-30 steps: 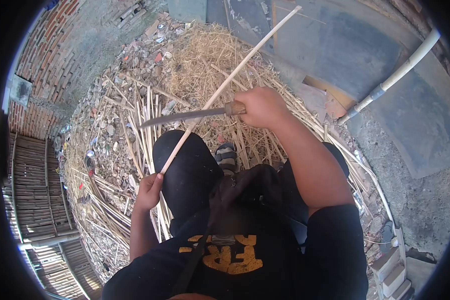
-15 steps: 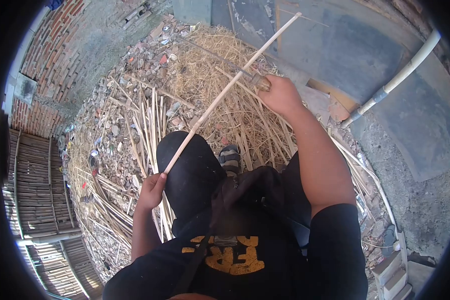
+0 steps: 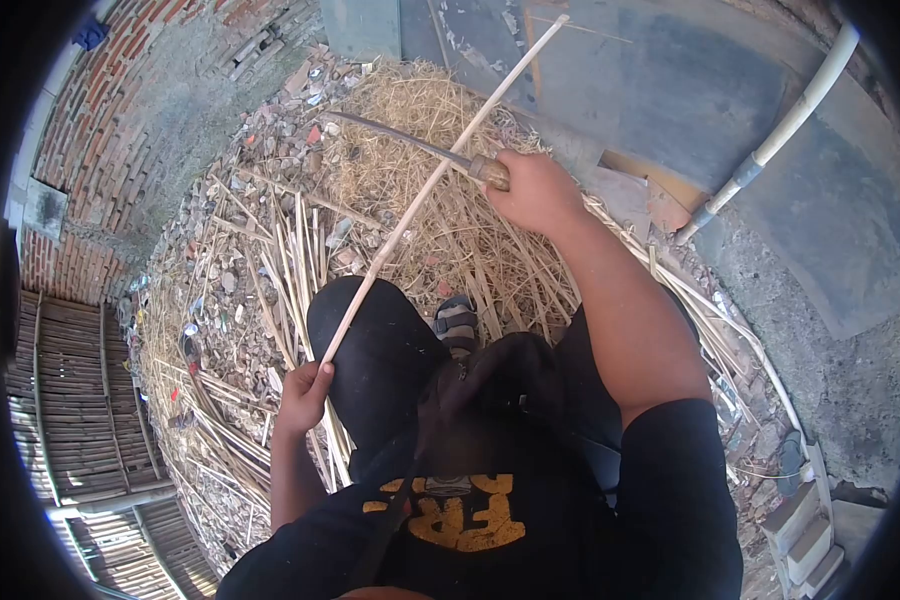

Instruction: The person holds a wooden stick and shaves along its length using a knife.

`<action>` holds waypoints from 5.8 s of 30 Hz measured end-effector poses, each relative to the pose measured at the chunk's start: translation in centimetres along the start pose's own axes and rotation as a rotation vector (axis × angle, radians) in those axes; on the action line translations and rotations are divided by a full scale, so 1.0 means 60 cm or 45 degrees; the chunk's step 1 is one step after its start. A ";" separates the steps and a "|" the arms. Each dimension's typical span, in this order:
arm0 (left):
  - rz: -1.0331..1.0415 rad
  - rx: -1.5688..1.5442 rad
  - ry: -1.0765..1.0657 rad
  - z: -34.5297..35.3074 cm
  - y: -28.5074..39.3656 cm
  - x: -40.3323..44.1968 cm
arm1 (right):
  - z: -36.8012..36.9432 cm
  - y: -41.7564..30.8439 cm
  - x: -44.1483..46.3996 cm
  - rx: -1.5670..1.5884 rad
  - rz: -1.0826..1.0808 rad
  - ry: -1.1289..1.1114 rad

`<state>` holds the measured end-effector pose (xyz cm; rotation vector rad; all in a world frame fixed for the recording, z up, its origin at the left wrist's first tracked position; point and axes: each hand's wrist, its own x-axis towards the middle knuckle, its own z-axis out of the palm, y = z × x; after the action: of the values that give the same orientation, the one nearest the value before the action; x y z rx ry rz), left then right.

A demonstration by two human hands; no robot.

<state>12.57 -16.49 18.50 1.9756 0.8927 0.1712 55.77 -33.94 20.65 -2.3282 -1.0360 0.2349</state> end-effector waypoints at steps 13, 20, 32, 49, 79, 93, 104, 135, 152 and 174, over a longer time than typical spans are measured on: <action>-0.086 -0.071 -0.079 -0.002 0.022 -0.040 | -0.013 -0.016 -0.023 -0.062 -0.295 0.057; -0.066 -0.212 -0.026 0.018 -0.021 -0.079 | -0.031 -0.013 -0.032 -0.104 -0.467 0.016; 0.083 0.458 0.169 0.027 0.049 -0.073 | -0.023 -0.017 -0.035 -0.287 -0.431 -0.167; 0.052 0.234 0.118 0.017 -0.012 -0.035 | 0.048 -0.006 0.001 -0.045 -0.209 -0.212; -0.162 -0.114 -0.166 -0.019 -0.025 -0.022 | 0.032 0.009 0.016 -0.079 -0.136 -0.082; -0.140 -0.159 -0.115 -0.013 -0.029 -0.023 | 0.055 0.049 0.037 0.105 -0.038 -0.040; -0.127 -0.229 -0.169 -0.012 -0.037 -0.015 | 0.045 -0.050 -0.037 -0.218 -0.691 -0.064; 0.183 0.331 0.217 0.005 0.041 -0.063 | -0.039 -0.001 -0.035 0.157 -0.280 -0.048; 0.112 0.634 0.339 0.017 0.071 -0.064 | -0.021 -0.043 -0.050 -0.132 -0.503 -0.288; 0.030 0.671 0.289 0.015 0.050 -0.003 | 0.031 -0.038 -0.007 -0.023 -0.447 -0.227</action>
<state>14.40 -18.13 20.44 2.4903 1.1470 0.1907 53.40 -32.22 20.41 -2.1233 -1.5171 0.2985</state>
